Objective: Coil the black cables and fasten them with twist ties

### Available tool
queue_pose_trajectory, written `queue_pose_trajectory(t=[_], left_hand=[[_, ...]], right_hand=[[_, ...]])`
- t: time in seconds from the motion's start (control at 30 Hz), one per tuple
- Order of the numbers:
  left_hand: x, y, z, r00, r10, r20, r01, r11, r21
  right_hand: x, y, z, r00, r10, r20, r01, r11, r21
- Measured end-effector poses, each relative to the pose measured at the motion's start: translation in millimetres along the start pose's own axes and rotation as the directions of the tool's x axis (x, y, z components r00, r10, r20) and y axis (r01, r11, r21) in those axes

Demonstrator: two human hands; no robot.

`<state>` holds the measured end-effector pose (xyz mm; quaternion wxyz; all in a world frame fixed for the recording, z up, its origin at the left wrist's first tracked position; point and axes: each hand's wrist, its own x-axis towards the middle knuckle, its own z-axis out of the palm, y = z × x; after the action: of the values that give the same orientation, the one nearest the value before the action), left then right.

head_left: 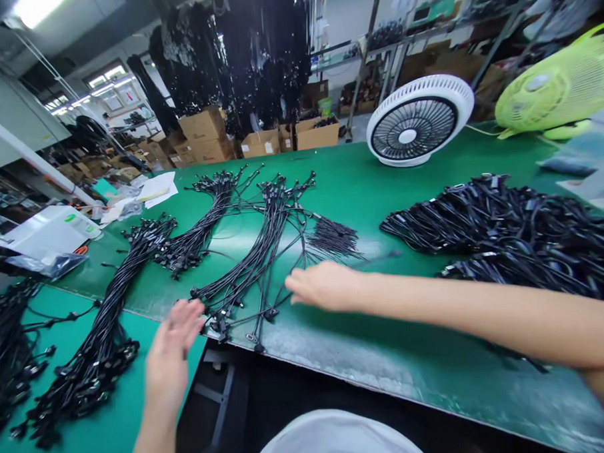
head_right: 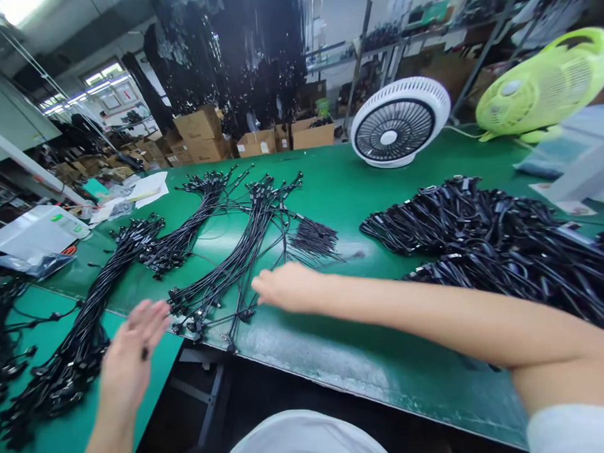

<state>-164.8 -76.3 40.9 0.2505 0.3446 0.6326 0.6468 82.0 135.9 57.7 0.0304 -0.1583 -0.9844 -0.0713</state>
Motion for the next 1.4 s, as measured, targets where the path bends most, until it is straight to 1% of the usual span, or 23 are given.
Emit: queue_pose_trajectory(t=[0.03,0.07,0.1,0.13,0.17,0.2,0.27,0.33,0.37,0.4,0.47,0.53,0.63,0.7,0.73,0.8,0.87,1.03,1.17,1.3,1.33,1.37,1.4], left_hand=[[-4,-5,22,0.991,0.031,0.13,-0.044,0.994,0.099],[-8,-9,43,0.954,0.031,0.297,-0.094,0.975,0.199],[-12,-12,60,0.9,0.001,0.437,-0.122,0.961,0.248],[-14,-14,73,0.852,-0.049,0.521,-0.104,0.96,0.26],[-15,-15,82,0.812,-0.112,0.573,-0.039,0.969,0.244],[-15,-16,86,0.781,-0.167,0.601,0.065,0.98,0.188],[-13,-16,84,0.719,-0.244,0.651,0.311,0.95,0.013],[-9,-13,76,0.64,-0.268,0.72,0.514,0.846,-0.142],[-7,-11,72,0.618,-0.265,0.74,0.586,0.783,-0.209],[-5,-8,68,0.625,-0.257,0.737,0.632,0.721,-0.285],[-1,-1,62,0.705,-0.251,0.664,0.648,0.608,-0.458],[2,6,58,0.778,-0.271,0.567,0.613,0.529,-0.587],[7,14,54,0.84,-0.279,0.466,0.542,0.492,-0.681],[9,17,54,0.876,-0.256,0.408,0.482,0.497,-0.722],[9,18,55,0.884,-0.255,0.391,0.467,0.501,-0.729],[9,19,60,0.873,-0.286,0.396,0.488,0.51,-0.708],[8,18,67,0.842,-0.329,0.428,0.54,0.52,-0.662],[5,14,79,0.8,-0.352,0.486,0.598,0.532,-0.6],[5,11,76,0.777,-0.34,0.53,0.628,0.482,-0.611],[2,9,68,0.755,-0.35,0.555,0.652,0.498,-0.572],[1,9,67,0.751,-0.348,0.561,0.654,0.509,-0.559],[1,9,66,0.75,-0.342,0.566,0.653,0.52,-0.551],[0,9,65,0.754,-0.331,0.567,0.646,0.528,-0.551]], right_hand=[[-5,-20,0,0.995,-0.102,0.001,0.102,0.992,0.068],[-8,-36,-3,0.989,-0.149,-0.01,0.149,0.981,0.12],[-11,-46,-9,0.988,-0.155,-0.027,0.157,0.974,0.165],[-13,-49,-16,0.993,-0.113,-0.045,0.119,0.973,0.196],[-14,-47,-23,0.998,-0.026,-0.059,0.038,0.977,0.21],[-16,-40,-29,0.995,0.075,-0.07,-0.058,0.973,0.222],[-23,-18,-33,0.968,0.241,-0.071,-0.213,0.936,0.281],[-35,4,-27,0.961,0.277,-0.021,-0.245,0.881,0.405],[-43,12,-21,0.967,0.254,0.011,-0.228,0.848,0.479],[-51,18,-14,0.974,0.226,0.036,-0.208,0.812,0.545],[-67,25,1,0.974,0.22,0.051,-0.202,0.749,0.631],[-82,29,15,0.957,0.29,0.029,-0.233,0.7,0.675],[-100,35,33,0.922,0.387,-0.006,-0.272,0.657,0.703],[-109,37,40,0.903,0.426,-0.05,-0.273,0.66,0.699],[-112,37,42,0.891,0.447,-0.083,-0.271,0.668,0.693],[-117,34,42,0.861,0.485,-0.154,-0.265,0.687,0.677],[-119,30,38,0.842,0.501,-0.2,-0.261,0.702,0.662],[-116,29,30,0.846,0.488,-0.213,-0.255,0.722,0.643],[-116,34,34,0.823,0.516,-0.238,-0.263,0.717,0.646],[-120,42,38,0.729,0.604,-0.321,-0.299,0.703,0.645],[-121,43,39,0.715,0.614,-0.334,-0.305,0.704,0.642],[-122,45,38,0.715,0.61,-0.341,-0.302,0.71,0.636],[-122,46,38,0.73,0.593,-0.341,-0.294,0.722,0.626]])
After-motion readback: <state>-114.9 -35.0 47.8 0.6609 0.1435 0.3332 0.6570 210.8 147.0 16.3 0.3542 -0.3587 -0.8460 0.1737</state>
